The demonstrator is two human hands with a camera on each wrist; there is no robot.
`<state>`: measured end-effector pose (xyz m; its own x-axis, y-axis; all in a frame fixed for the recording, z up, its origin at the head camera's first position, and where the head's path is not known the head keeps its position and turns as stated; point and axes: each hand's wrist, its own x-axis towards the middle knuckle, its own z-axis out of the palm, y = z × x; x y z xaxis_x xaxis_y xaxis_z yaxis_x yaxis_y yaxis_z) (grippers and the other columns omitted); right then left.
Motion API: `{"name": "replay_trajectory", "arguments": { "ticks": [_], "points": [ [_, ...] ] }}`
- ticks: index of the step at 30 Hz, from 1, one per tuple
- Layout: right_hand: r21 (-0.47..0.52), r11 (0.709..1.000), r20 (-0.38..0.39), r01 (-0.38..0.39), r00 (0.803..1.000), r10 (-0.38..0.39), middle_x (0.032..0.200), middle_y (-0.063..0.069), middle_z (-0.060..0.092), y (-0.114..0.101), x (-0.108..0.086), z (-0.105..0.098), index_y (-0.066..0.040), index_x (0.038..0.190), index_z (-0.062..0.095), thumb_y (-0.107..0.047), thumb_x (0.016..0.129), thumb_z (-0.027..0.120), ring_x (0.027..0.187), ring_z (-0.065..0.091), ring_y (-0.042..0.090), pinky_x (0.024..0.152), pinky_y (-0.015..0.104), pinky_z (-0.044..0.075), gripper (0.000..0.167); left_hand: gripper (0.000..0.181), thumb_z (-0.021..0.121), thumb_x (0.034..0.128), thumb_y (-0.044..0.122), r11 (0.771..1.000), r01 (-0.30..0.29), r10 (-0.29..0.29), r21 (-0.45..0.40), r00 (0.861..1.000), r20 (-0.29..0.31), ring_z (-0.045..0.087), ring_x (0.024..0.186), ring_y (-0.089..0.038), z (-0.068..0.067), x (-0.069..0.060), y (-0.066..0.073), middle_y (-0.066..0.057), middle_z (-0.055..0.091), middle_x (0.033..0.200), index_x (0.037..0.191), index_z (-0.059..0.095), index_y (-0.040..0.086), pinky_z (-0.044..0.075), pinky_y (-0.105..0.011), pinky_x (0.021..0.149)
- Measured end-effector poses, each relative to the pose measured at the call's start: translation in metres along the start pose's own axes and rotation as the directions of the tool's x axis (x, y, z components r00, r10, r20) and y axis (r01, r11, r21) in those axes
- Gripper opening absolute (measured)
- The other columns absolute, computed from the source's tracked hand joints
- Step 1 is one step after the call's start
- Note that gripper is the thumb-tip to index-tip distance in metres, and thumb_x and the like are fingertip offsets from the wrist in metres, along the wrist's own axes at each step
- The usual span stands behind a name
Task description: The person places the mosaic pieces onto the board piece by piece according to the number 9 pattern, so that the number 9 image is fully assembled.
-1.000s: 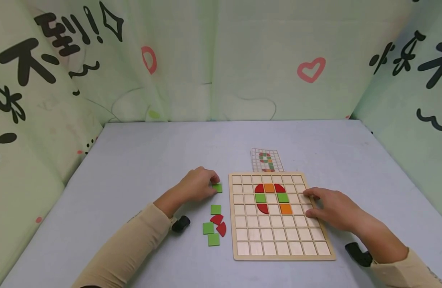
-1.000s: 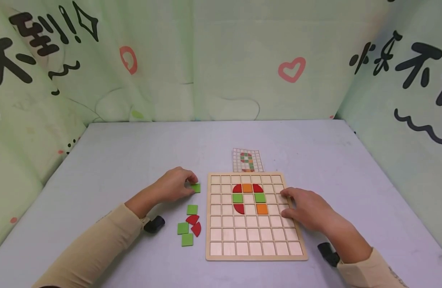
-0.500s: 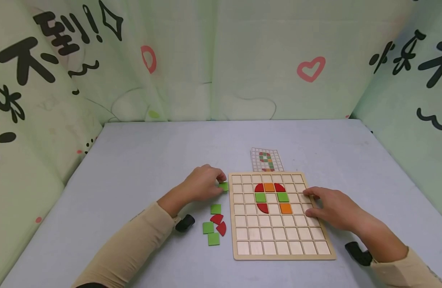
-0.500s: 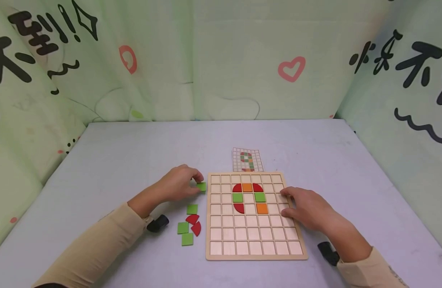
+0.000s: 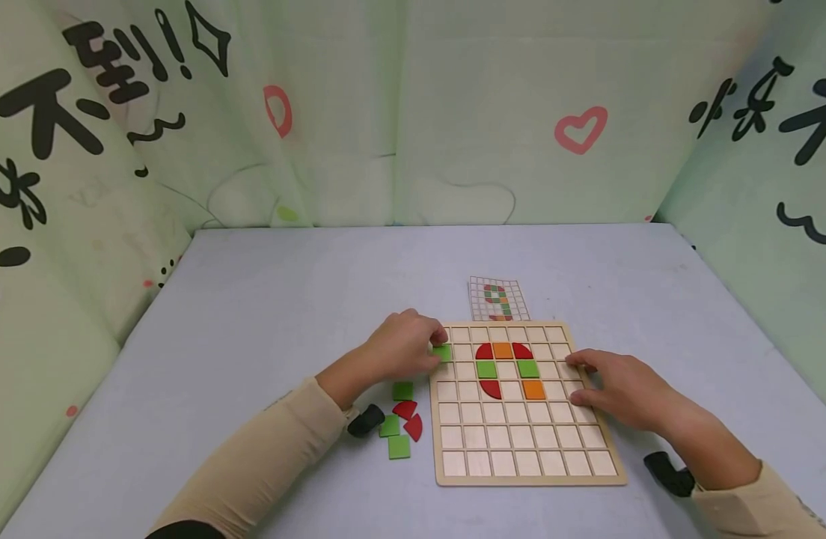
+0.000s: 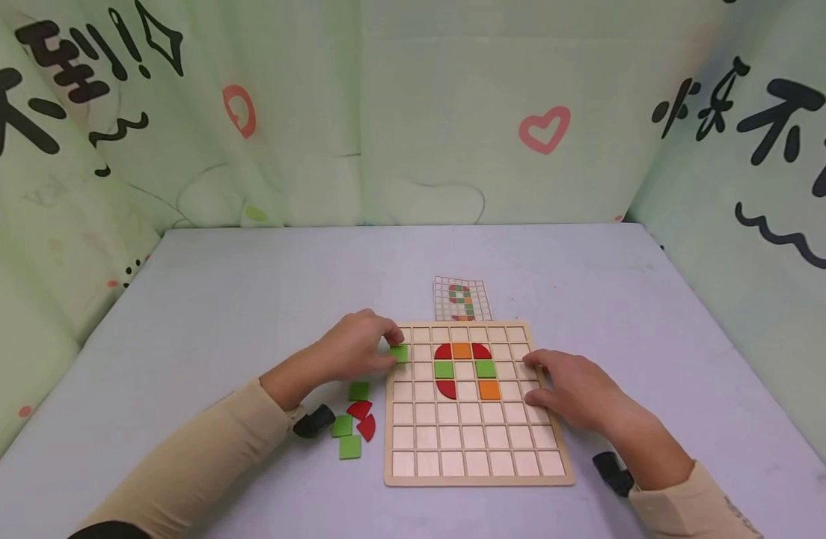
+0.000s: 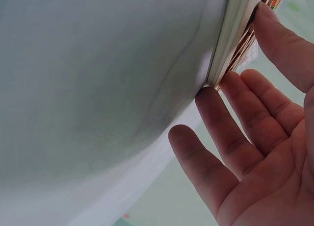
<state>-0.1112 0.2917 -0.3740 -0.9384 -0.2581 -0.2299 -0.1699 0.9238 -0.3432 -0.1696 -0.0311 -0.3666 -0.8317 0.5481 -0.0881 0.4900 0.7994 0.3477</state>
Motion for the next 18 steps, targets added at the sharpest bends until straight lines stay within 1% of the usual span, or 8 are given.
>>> {"name": "replay_trajectory", "arguments": {
  "ticks": [6, 13, 18],
  "points": [
    [0.004, 1.0, 0.002, -0.004, 1.0, 0.004, 0.122, 0.023, 0.062, 0.0, 0.0, 0.0, 0.002, 0.133, 0.057, -0.029, 0.085, 0.08, 0.114, 0.055, 0.044, 0.094, 0.06, 0.043, 0.061, 0.023, 0.071, 0.0898, 0.02, 1.0, 0.001, -0.001, 0.0, 1.0, 0.018, 0.052, 0.092, -0.013, -0.002, 0.002, 0.01, 0.007, 0.068, 0.098, 0.112, 0.073, 0.015, 0.046, -0.026, 0.08],
    [0.004, 1.0, 0.005, -0.001, 1.0, 0.001, 0.122, 0.023, 0.062, 0.0, 0.001, -0.001, 0.002, 0.133, 0.057, -0.029, 0.085, 0.08, 0.114, 0.055, 0.044, 0.093, 0.06, 0.043, 0.061, 0.027, 0.072, 0.09, 0.022, 1.0, -0.025, 0.025, 0.002, 0.999, 0.046, 0.052, 0.094, -0.012, -0.002, 0.005, 0.021, 0.008, 0.07, 0.102, 0.116, 0.073, 0.015, 0.045, -0.025, 0.082],
    [0.008, 1.0, 0.006, -0.002, 1.0, 0.002, 0.122, 0.023, 0.062, 0.0, 0.0, -0.001, 0.003, 0.133, 0.056, -0.029, 0.085, 0.08, 0.115, 0.055, 0.044, 0.094, 0.06, 0.043, 0.062, 0.027, 0.073, 0.0902, 0.025, 0.999, -0.041, 0.04, 0.011, 0.997, 0.066, 0.052, 0.093, -0.012, -0.001, 0.007, 0.03, 0.008, 0.069, 0.101, 0.116, 0.073, 0.016, 0.045, -0.024, 0.081]
  ]
}}
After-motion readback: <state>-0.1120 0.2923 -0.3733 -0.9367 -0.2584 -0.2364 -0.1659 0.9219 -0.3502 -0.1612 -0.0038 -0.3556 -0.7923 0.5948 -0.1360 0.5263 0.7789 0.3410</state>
